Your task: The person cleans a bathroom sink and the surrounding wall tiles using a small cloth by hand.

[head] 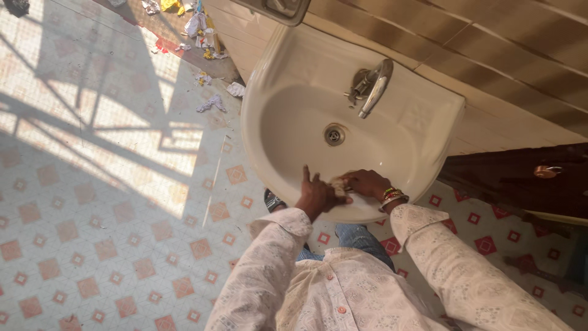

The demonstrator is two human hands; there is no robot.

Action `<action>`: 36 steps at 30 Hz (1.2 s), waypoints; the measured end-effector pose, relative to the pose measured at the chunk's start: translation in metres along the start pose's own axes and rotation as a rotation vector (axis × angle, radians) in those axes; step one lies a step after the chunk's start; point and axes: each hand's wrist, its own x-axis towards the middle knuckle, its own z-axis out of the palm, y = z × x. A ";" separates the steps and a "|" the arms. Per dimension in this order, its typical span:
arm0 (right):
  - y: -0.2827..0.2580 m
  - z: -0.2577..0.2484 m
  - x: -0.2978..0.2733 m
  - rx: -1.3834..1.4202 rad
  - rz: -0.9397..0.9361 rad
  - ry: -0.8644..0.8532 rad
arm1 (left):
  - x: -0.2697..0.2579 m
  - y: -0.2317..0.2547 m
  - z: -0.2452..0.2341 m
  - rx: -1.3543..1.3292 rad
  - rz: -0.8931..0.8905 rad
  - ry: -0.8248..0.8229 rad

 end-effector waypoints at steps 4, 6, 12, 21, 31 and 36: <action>-0.063 0.046 0.043 0.085 -0.127 0.045 | -0.014 -0.095 0.013 0.187 -0.011 0.197; -0.105 0.061 0.048 0.215 -0.057 0.116 | -0.016 -0.129 0.021 0.245 0.031 0.430; -0.117 0.035 0.037 -0.039 0.104 0.192 | -0.033 -0.145 0.002 0.071 0.190 0.437; -0.044 0.014 0.020 -0.082 0.511 0.111 | -0.036 -0.169 -0.060 -0.190 0.066 0.625; -0.146 0.038 0.162 0.622 -0.272 0.270 | -0.043 -0.172 -0.060 -0.335 0.166 1.052; -0.086 0.032 0.185 0.397 0.117 0.445 | -0.042 -0.175 -0.056 -0.337 0.161 1.035</action>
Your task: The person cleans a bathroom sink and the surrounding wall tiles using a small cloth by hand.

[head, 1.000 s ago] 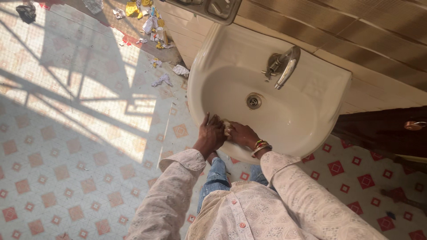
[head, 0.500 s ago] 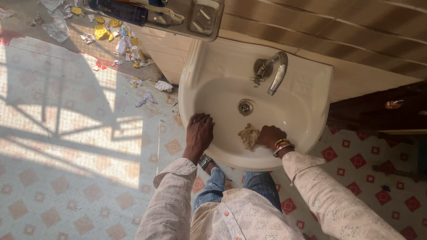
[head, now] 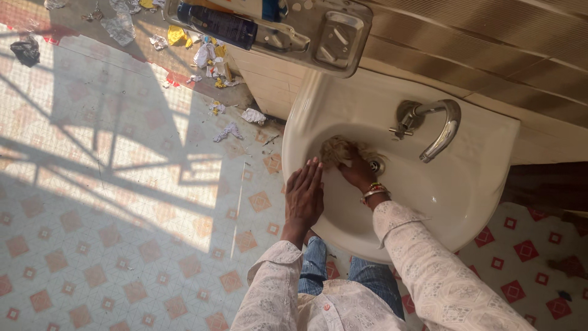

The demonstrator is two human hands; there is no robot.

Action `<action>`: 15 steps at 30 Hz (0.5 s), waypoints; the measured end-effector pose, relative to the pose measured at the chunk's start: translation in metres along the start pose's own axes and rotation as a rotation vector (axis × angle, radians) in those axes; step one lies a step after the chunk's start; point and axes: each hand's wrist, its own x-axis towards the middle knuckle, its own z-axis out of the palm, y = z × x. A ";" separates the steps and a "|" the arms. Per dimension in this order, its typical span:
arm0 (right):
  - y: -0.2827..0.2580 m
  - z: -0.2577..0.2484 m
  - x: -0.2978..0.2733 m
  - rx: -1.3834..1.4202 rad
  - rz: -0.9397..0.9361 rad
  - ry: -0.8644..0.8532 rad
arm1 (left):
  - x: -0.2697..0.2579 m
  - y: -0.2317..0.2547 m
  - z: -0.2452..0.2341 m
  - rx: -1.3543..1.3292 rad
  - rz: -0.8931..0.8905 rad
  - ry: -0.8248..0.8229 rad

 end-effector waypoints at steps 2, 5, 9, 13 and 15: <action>0.021 -0.019 -0.011 -0.207 -0.079 0.101 | 0.003 0.001 0.003 0.012 -0.012 0.004; 0.036 -0.049 -0.061 -0.264 0.368 -0.060 | -0.001 0.001 -0.001 0.007 -0.032 -0.010; 0.017 -0.069 -0.078 -0.369 0.427 -0.035 | 0.003 -0.001 -0.001 -0.015 -0.032 -0.010; -0.022 -0.064 -0.053 -0.247 0.417 -0.110 | 0.001 -0.002 0.000 -0.006 -0.028 -0.007; -0.049 -0.042 -0.040 -0.082 0.356 -0.167 | 0.001 -0.002 0.001 0.008 -0.029 -0.002</action>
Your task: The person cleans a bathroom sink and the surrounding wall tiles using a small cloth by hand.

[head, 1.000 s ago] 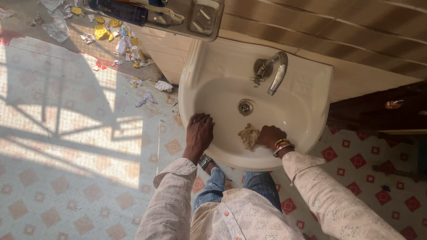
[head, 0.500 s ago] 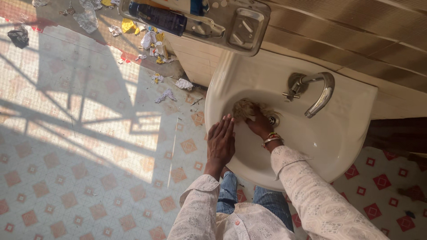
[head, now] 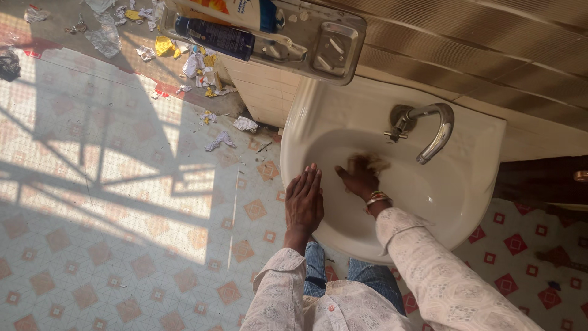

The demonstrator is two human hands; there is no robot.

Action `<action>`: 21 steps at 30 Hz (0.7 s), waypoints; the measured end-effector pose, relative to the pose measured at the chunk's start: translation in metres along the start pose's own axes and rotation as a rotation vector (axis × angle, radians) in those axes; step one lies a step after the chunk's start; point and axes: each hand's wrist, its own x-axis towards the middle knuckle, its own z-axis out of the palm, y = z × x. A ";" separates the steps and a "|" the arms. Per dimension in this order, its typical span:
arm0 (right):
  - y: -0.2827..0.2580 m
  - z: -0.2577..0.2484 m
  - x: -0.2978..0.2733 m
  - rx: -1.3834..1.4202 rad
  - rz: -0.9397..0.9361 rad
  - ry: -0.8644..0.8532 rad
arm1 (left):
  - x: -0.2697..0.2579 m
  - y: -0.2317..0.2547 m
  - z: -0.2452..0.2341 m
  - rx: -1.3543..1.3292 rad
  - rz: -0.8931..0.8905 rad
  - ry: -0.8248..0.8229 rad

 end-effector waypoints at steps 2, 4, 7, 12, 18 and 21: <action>-0.026 0.028 0.004 0.085 -0.295 0.010 | 0.000 0.001 0.000 -0.009 0.002 0.013; -0.032 0.049 -0.002 0.201 -0.520 -0.021 | 0.000 0.001 0.000 -0.030 0.003 0.022; -0.007 0.062 -0.025 0.256 -0.448 -0.187 | -0.002 -0.002 -0.002 -0.061 0.019 0.024; 0.108 -0.010 -0.059 -0.525 -0.383 -0.159 | -0.003 -0.002 0.000 -0.075 0.035 0.068; 0.154 -0.073 -0.065 -1.090 -0.128 0.070 | -0.006 0.002 0.002 -0.057 0.031 0.106; 0.119 -0.016 -0.061 -0.781 -0.133 -0.101 | -0.006 0.005 0.002 0.006 0.021 0.070</action>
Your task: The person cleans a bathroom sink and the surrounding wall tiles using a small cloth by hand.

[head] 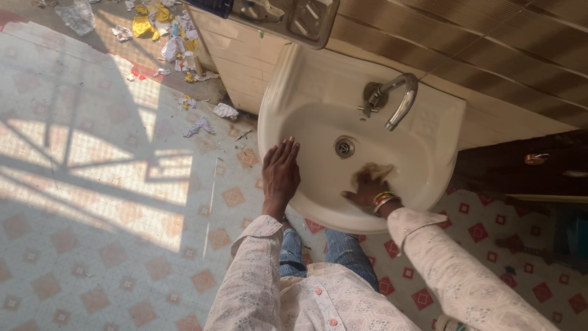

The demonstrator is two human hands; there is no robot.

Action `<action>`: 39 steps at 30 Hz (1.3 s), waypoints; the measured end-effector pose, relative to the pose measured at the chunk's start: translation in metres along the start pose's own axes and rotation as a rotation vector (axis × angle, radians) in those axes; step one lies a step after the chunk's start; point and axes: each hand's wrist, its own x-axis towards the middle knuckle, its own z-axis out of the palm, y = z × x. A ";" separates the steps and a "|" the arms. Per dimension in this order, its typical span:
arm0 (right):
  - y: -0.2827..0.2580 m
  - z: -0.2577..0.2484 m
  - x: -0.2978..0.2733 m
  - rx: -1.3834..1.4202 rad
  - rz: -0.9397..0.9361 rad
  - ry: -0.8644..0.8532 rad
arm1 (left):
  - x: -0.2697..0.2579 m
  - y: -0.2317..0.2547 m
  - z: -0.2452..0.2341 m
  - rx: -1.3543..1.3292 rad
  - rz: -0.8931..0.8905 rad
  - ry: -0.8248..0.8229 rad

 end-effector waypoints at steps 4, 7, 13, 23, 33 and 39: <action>-0.109 0.007 0.046 0.534 -0.565 0.142 | -0.001 0.002 0.007 0.007 -0.016 0.029; -0.140 -0.003 0.050 0.884 -0.478 0.194 | -0.004 -0.001 0.002 -0.048 -0.028 0.027; -0.108 -0.041 -0.009 0.831 -0.355 0.105 | 0.006 -0.003 0.019 0.039 -0.083 0.105; -0.105 -0.118 0.013 1.382 -0.368 0.552 | 0.053 -0.026 0.021 0.123 -0.075 0.052; -0.127 -0.221 0.093 0.476 -0.535 1.062 | 0.053 -0.024 0.018 0.123 -0.119 0.030; -0.134 -0.183 0.037 0.384 -0.576 0.942 | 0.055 -0.023 0.013 0.085 -0.137 0.039</action>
